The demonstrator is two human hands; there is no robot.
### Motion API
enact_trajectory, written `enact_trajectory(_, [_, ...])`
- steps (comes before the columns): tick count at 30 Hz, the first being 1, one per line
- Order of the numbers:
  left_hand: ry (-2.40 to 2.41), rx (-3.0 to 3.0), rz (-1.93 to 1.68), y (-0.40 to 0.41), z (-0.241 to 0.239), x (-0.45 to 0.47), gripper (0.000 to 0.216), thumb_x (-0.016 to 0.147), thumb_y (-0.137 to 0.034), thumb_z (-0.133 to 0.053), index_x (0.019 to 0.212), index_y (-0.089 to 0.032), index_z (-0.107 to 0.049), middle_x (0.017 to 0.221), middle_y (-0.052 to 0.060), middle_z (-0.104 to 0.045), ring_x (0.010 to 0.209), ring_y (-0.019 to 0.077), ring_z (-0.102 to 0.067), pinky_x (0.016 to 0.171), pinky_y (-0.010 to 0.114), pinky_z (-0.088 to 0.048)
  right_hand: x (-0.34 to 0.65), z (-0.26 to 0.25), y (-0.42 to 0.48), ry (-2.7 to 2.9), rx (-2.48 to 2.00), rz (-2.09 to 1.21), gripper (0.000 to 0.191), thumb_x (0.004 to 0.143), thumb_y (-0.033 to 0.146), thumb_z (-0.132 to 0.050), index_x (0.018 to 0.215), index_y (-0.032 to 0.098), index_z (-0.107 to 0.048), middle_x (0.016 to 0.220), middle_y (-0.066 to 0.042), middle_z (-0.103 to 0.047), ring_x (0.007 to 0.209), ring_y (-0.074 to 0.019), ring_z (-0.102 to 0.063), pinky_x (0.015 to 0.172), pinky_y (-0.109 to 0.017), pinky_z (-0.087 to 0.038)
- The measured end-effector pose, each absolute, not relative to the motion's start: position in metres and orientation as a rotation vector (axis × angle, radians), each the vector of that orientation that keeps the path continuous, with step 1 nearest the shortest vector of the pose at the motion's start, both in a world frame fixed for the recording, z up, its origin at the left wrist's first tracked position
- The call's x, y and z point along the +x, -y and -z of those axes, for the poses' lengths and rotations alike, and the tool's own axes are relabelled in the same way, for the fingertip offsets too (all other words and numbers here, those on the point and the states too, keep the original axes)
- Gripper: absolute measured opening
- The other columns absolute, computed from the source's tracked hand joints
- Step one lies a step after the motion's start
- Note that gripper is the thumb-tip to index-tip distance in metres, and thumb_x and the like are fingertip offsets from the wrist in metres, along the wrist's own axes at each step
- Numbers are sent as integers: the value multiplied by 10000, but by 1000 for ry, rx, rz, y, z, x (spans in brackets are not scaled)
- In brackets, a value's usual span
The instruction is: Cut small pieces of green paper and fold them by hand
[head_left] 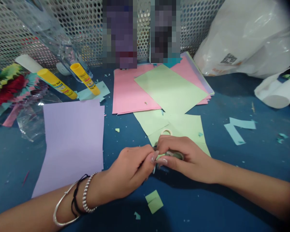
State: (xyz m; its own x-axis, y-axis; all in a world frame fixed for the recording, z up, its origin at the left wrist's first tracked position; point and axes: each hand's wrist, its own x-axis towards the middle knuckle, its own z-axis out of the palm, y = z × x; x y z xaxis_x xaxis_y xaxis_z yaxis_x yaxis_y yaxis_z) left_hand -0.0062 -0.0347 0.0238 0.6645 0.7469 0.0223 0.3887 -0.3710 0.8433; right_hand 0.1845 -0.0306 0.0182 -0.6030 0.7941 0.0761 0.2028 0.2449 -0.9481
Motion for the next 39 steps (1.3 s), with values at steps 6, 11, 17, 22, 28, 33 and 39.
enact_trajectory(6, [-854,2005,-533,35,-26,-5,292,921,-171,-303,680,-171,-466,589,-34,-533,536,72,-492,576,188,-386,187,-20,30,1834,-886,-1598,116,860,179,-510,754,163,-552,707,14,-563,693,-88,-539,640,-226,-410])
enact_trajectory(11, [-824,1993,-515,35,-26,-5,285,922,-184,-305,666,-176,-430,557,-45,-484,482,70,-440,517,193,-360,187,-18,32,1958,-850,-1436,140,868,166,-474,743,165,-538,692,17,-550,678,-85,-503,655,-236,-393])
enact_trajectory(17, [-845,1995,-480,35,-26,-5,267,921,-180,-288,688,-179,-419,549,-51,-458,475,72,-417,511,197,-359,185,-15,31,2001,-839,-1357,204,905,239,-422,735,170,-513,680,15,-504,667,-89,-453,652,-238,-381])
enact_trajectory(22, [-858,1983,-429,34,-28,-7,253,922,-187,-282,712,-185,-422,550,-49,-478,477,80,-438,517,208,-375,186,-15,30,1990,-803,-1353,306,935,303,-358,701,170,-503,667,5,-501,671,-97,-454,670,-253,-385])
enact_trajectory(28, [-830,1979,-394,31,-30,-7,233,921,-188,-278,736,-185,-419,564,-41,-492,492,85,-459,529,212,-394,185,-14,32,1969,-830,-1350,334,942,317,-340,699,171,-518,666,4,-519,669,-99,-473,652,-254,-391])
enact_trajectory(33, [-839,1919,-349,30,-32,-7,221,935,-214,-247,779,-185,-401,582,-35,-505,531,94,-480,556,221,-407,185,-16,32,2014,-914,-1301,326,937,294,-350,704,161,-536,662,-1,-517,640,-96,-465,623,-242,-384])
enact_trajectory(39, [-861,1904,-416,34,-25,-7,203,942,-219,-278,796,-193,-418,583,-52,-500,515,77,-461,531,201,-378,186,-16,33,2041,-906,-1250,303,940,287,-337,731,165,-520,677,4,-499,638,-90,-461,625,-236,-389])
